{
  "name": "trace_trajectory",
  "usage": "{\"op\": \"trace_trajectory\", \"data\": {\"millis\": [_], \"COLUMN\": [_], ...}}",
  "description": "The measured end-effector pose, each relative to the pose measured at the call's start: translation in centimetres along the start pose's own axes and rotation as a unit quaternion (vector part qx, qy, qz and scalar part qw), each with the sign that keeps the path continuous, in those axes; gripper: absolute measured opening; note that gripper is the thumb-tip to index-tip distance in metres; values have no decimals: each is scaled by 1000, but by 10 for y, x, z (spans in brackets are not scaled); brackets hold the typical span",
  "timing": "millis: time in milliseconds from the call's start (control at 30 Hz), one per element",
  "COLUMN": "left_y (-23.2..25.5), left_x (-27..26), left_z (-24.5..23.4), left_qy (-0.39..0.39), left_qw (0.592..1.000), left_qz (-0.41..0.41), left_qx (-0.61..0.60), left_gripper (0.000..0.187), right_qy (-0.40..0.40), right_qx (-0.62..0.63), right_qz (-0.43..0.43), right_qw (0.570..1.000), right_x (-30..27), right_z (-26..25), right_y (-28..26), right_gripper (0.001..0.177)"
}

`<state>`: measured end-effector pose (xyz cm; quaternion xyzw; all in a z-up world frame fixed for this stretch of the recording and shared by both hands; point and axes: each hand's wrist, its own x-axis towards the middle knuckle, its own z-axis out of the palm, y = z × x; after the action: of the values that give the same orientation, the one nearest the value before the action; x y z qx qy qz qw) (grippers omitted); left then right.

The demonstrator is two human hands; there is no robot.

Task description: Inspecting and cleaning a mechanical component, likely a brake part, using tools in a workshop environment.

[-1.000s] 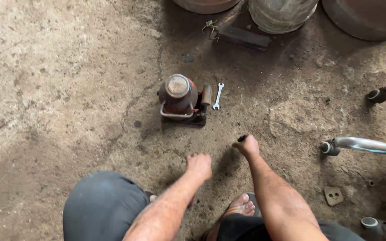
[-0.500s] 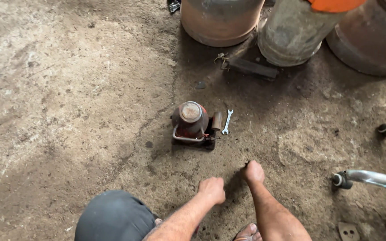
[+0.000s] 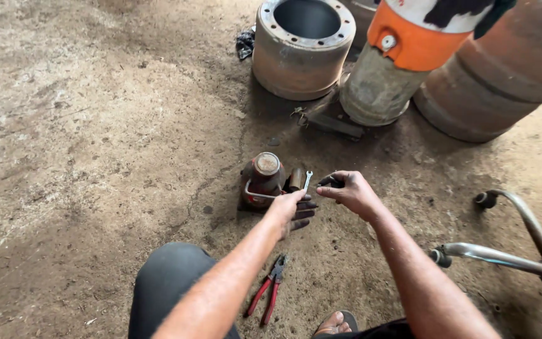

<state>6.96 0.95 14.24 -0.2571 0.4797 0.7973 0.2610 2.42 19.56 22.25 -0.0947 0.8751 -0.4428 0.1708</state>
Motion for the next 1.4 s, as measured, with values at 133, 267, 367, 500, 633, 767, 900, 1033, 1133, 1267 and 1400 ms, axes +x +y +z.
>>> {"op": "trace_trajectory", "data": {"millis": [133, 267, 367, 500, 633, 767, 900, 1033, 1133, 1267, 1400], "left_y": [21, 19, 9, 6, 5, 3, 14, 21, 18, 16, 15], "left_x": [-60, -87, -87, -82, -68, -61, -71, -80, -72, -64, -63], "left_z": [1, -4, -4, -3, -9, -9, -6, -3, -6, -8, -7], "left_qy": [-61, -137, -159, -153, -159, -184, -175, -148, -139, -148, -133], "left_qw": [998, 990, 986, 986, 985, 979, 977, 981, 981, 976, 976], "left_qz": [24, 23, 21, 47, 63, 73, 67, 67, 83, 118, 146], "left_qx": [16, -2, -35, -46, -28, -51, -102, -105, -104, -103, -89], "left_gripper": [30, 26, 23, 19, 17, 15, 15, 16, 18, 18, 17], "right_qy": [19, 36, 50, 60, 63, 33, -24, -1, 98, 119, 138], "right_qx": [-78, -64, -89, -110, -107, -112, -3, 30, -78, -108, -125], "right_qz": [-67, -118, -149, -156, -187, -194, -7, -44, -150, -121, -163], "right_qw": [994, 990, 984, 980, 975, 974, 1000, 999, 981, 980, 969], "right_x": [-48, -76, -92, -96, -95, -95, -99, -92, -99, -102, -98], "right_z": [-14, -5, 1, 2, 1, -5, -8, -4, -1, 2, 6], "right_y": [-46, -52, -63, -66, -67, -65, -74, -57, -70, -77, -70], "right_gripper": [34, 30, 28, 27, 27, 39, 36, 33, 34, 25, 23]}}
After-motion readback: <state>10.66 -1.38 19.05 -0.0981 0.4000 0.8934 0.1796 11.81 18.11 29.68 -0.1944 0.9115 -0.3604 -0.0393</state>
